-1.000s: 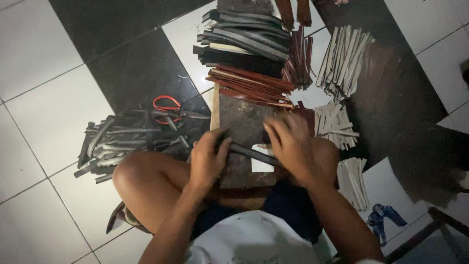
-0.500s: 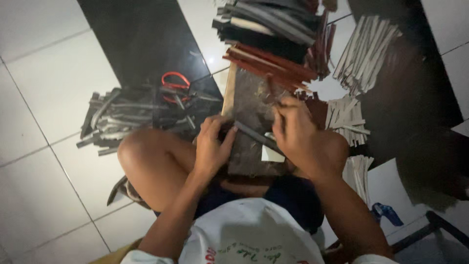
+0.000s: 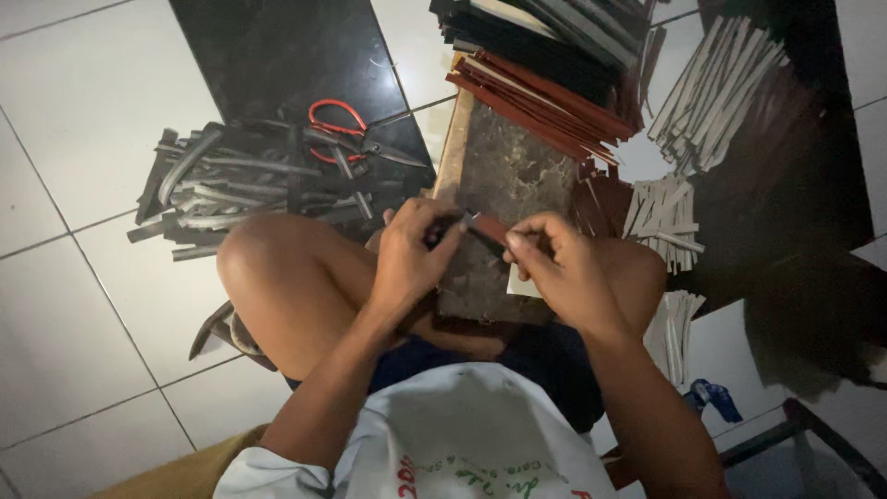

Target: The person sits cross-legged on the floor and repeatedly peels thin strips from reddish-brown material pieces using a fixed blade on a wooden block. The peeled strips are placed into a pile on the floor.

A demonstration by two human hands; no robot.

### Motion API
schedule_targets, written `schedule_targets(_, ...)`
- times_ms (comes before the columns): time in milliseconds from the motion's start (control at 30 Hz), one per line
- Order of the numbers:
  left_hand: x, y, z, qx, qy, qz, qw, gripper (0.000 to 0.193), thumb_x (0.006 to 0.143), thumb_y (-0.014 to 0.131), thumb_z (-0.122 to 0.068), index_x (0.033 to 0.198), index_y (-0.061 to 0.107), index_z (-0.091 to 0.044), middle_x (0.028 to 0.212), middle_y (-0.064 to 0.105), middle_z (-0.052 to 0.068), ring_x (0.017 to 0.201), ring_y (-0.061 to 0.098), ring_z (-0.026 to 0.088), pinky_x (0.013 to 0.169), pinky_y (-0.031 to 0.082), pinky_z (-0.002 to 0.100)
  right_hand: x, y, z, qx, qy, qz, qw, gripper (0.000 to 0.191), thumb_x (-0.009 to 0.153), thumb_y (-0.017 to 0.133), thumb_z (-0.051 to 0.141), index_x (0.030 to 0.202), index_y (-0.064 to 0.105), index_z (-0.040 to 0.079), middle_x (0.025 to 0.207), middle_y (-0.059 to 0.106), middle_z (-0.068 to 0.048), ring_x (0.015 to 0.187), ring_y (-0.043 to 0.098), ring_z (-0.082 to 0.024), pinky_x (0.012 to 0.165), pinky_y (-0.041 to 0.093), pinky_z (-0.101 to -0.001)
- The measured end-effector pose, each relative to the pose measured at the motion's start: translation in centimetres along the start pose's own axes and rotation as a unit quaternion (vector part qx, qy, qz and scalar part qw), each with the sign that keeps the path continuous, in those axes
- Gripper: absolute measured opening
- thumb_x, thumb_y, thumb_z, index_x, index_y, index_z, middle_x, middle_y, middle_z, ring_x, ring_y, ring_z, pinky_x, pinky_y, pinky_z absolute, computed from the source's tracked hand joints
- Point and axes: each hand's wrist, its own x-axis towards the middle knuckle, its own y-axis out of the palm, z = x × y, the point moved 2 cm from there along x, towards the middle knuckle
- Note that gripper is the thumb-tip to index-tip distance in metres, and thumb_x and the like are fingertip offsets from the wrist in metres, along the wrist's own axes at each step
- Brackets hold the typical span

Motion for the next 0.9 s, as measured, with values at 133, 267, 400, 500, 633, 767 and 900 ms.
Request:
schedule_targets(133, 0.1, -0.2, 0.4, -0.023, -0.004, 0.003, 1.000, 0.019, 0.091, 0.077, -0.008, 0.109, 0.073, -0.006, 0.104, 0.070, 0.009, 0.083, 0.069, 0.017, 0.075, 0.056, 0.028, 1.4, 0.9, 0.1, -0.016, 0.072, 0.000, 0.997, 0.018, 0.098, 0.065, 0.018, 0.103, 0.064, 0.001, 0.083, 0.070, -0.004, 0.064, 0.059, -0.007, 0.055, 0.046, -0.0226)
schedule_targets(267, 0.3, -0.3, 0.7, -0.051, -0.019, 0.011, 0.998, 0.017, 0.091, 0.075, -0.006, 0.108, 0.074, -0.006, 0.102, 0.070, 0.007, 0.081, 0.067, 0.015, 0.073, 0.055, 0.028, 2.0, 1.2, -0.6, -0.038, 0.076, -0.005, 0.996, 0.017, 0.099, 0.067, 0.018, 0.102, 0.064, 0.001, 0.080, 0.071, -0.005, 0.060, 0.060, -0.007, 0.050, 0.046, -0.0240)
schedule_targets(400, 0.5, -0.4, 0.7, -0.058, -0.033, 0.016, 0.998, 0.018, 0.092, 0.074, -0.006, 0.110, 0.074, -0.005, 0.103, 0.069, 0.007, 0.080, 0.065, 0.014, 0.073, 0.055, 0.028, 2.2, 1.4, -1.5, -0.024, 0.086, -0.017, 0.996, 0.016, 0.098, 0.067, 0.016, 0.101, 0.063, 0.001, 0.078, 0.070, -0.006, 0.059, 0.063, -0.008, 0.048, 0.048, -0.0240)
schedule_targets(500, 0.7, -0.4, 0.5, -0.043, -0.042, 0.011, 0.998, 0.017, 0.091, 0.077, -0.010, 0.107, 0.074, -0.005, 0.100, 0.070, 0.006, 0.076, 0.066, 0.014, 0.072, 0.055, 0.027, 2.3, 1.4, -1.8, -0.015, 0.098, -0.024, 0.995, 0.015, 0.097, 0.067, 0.014, 0.101, 0.063, 0.000, 0.078, 0.070, -0.006, 0.059, 0.063, -0.009, 0.048, 0.049, -0.0243)
schedule_targets(633, 1.1, 0.1, 0.1, -0.005, -0.041, -0.012, 0.999, 0.024, 0.087, 0.084, -0.020, 0.101, 0.073, -0.004, 0.094, 0.071, 0.007, 0.075, 0.068, 0.016, 0.071, 0.054, 0.030, 2.5, 1.5, -1.7, -0.016, 0.094, -0.028, 0.995, 0.016, 0.098, 0.067, 0.014, 0.099, 0.063, -0.001, 0.078, 0.069, -0.007, 0.058, 0.063, -0.010, 0.048, 0.049, -0.0253)
schedule_targets(767, 1.5, 0.5, -0.1, 0.043, -0.060, -0.024, 0.997, 0.027, 0.083, 0.086, -0.024, 0.095, 0.074, -0.004, 0.087, 0.071, 0.010, 0.070, 0.068, 0.020, 0.076, 0.051, 0.035, 2.6, 1.6, -1.4, -0.050, 0.099, -0.023, 0.994, 0.016, 0.098, 0.067, 0.015, 0.099, 0.064, -0.001, 0.078, 0.070, -0.007, 0.059, 0.065, -0.009, 0.049, 0.052, -0.0244)
schedule_targets(900, 1.6, 0.7, 0.1, 0.049, -0.084, -0.007, 0.995, 0.024, 0.083, 0.085, -0.024, 0.093, 0.075, -0.006, 0.086, 0.071, 0.010, 0.072, 0.068, 0.021, 0.077, 0.050, 0.036, 2.5, 1.7, -0.7, -0.062, 0.092, -0.029, 0.993, 0.016, 0.097, 0.067, 0.015, 0.100, 0.063, 0.000, 0.077, 0.070, -0.007, 0.058, 0.066, -0.009, 0.047, 0.051, -0.0251)
